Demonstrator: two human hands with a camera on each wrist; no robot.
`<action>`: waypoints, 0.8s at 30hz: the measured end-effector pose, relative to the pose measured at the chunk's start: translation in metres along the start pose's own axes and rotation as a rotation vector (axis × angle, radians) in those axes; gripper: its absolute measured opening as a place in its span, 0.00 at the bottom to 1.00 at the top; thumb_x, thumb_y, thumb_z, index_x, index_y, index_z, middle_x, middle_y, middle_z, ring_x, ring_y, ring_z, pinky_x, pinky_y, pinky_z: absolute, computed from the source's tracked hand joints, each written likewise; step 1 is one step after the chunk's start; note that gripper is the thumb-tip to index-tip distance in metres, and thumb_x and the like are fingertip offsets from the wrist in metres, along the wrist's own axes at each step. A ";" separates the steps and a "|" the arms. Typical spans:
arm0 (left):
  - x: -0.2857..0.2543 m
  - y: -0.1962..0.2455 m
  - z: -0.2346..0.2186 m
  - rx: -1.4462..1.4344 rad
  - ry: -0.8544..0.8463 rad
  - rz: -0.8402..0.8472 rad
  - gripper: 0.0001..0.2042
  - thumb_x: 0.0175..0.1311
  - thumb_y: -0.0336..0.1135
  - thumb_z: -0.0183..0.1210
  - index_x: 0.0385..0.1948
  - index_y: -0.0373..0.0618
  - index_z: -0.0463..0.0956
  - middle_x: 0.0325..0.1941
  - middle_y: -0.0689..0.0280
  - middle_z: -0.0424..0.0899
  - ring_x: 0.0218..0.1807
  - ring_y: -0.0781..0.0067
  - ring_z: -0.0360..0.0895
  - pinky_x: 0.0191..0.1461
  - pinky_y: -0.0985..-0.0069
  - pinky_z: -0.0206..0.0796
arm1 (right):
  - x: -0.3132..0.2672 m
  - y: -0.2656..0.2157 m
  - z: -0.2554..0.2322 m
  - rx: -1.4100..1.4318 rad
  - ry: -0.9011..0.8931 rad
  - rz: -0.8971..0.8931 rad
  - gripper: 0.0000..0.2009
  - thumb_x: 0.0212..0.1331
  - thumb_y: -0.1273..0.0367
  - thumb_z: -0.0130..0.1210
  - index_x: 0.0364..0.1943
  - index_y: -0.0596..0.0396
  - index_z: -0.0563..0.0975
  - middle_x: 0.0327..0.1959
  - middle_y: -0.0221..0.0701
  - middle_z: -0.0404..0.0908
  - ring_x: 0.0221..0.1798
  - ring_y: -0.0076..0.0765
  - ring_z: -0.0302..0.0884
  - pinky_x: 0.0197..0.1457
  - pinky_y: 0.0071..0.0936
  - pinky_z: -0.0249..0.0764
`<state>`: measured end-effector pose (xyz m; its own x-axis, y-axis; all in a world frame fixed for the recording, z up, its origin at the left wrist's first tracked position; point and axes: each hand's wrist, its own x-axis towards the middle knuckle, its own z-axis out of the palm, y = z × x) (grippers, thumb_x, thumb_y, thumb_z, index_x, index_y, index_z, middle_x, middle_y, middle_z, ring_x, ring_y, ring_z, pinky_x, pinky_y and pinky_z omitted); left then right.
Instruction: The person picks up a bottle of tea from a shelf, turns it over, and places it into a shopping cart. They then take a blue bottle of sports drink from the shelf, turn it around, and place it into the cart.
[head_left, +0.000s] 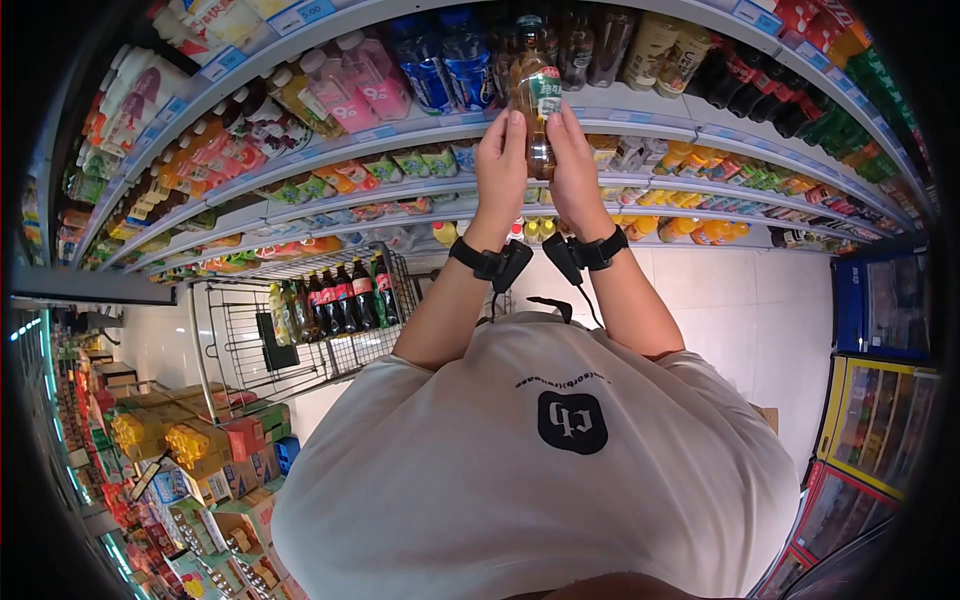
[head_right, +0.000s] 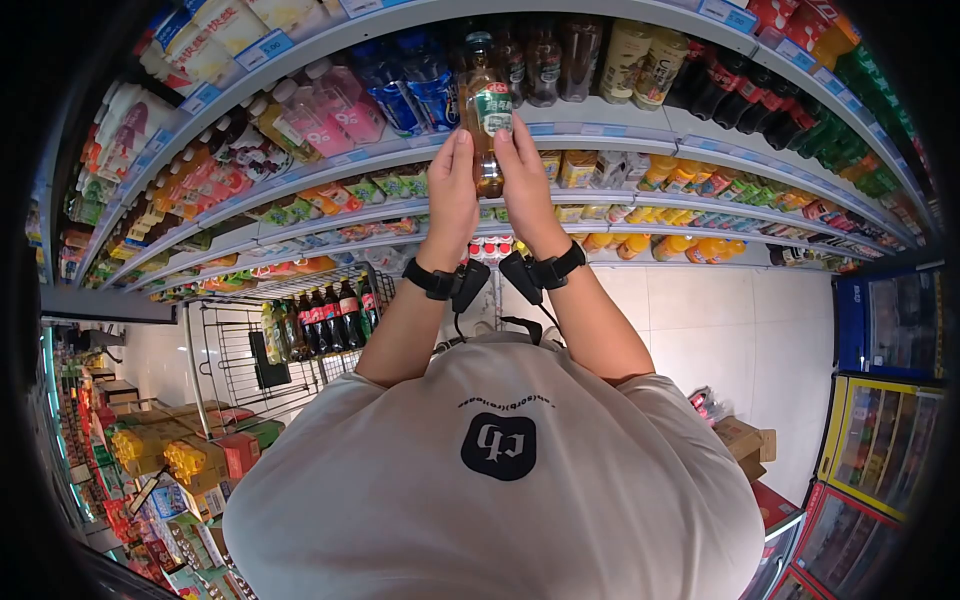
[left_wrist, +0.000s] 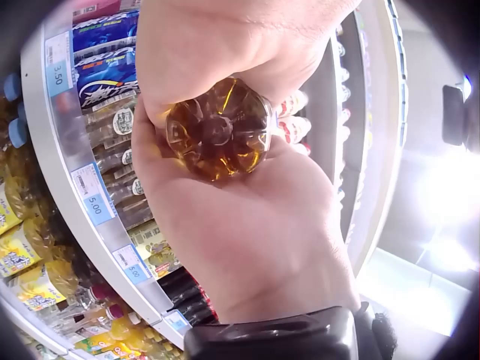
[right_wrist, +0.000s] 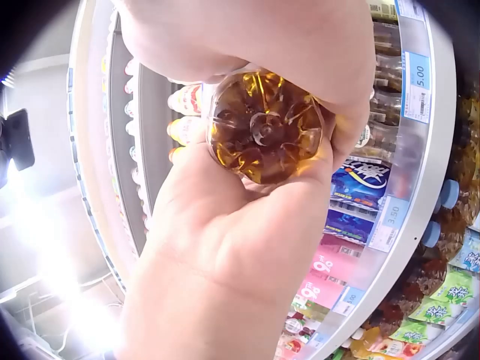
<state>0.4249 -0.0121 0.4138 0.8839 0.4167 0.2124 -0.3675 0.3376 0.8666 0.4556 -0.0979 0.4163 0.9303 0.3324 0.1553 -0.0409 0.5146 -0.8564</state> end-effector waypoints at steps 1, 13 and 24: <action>0.000 -0.004 -0.001 -0.012 0.038 0.021 0.15 0.74 0.37 0.49 0.52 0.35 0.72 0.48 0.65 0.79 0.48 0.82 0.73 0.52 0.82 0.65 | -0.001 -0.005 0.002 0.001 0.000 0.000 0.23 0.71 0.60 0.46 0.63 0.60 0.65 0.53 0.29 0.73 0.53 0.21 0.68 0.57 0.20 0.64; -0.004 0.002 -0.001 0.074 0.024 0.093 0.17 0.71 0.35 0.52 0.57 0.35 0.69 0.49 0.65 0.79 0.48 0.82 0.74 0.50 0.82 0.66 | -0.002 0.003 0.002 0.151 -0.083 0.071 0.23 0.72 0.60 0.45 0.65 0.58 0.63 0.57 0.30 0.71 0.59 0.24 0.65 0.63 0.23 0.60; -0.021 0.004 0.003 0.122 0.124 0.079 0.16 0.72 0.35 0.50 0.55 0.34 0.69 0.47 0.65 0.79 0.47 0.81 0.73 0.51 0.83 0.65 | -0.009 -0.007 -0.004 -0.004 -0.216 0.067 0.24 0.69 0.63 0.50 0.64 0.59 0.62 0.56 0.33 0.72 0.55 0.22 0.68 0.58 0.21 0.64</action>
<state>0.4061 -0.0224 0.4141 0.8081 0.5417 0.2315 -0.3902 0.1978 0.8992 0.4486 -0.1071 0.4188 0.8258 0.5277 0.1990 -0.0984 0.4821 -0.8706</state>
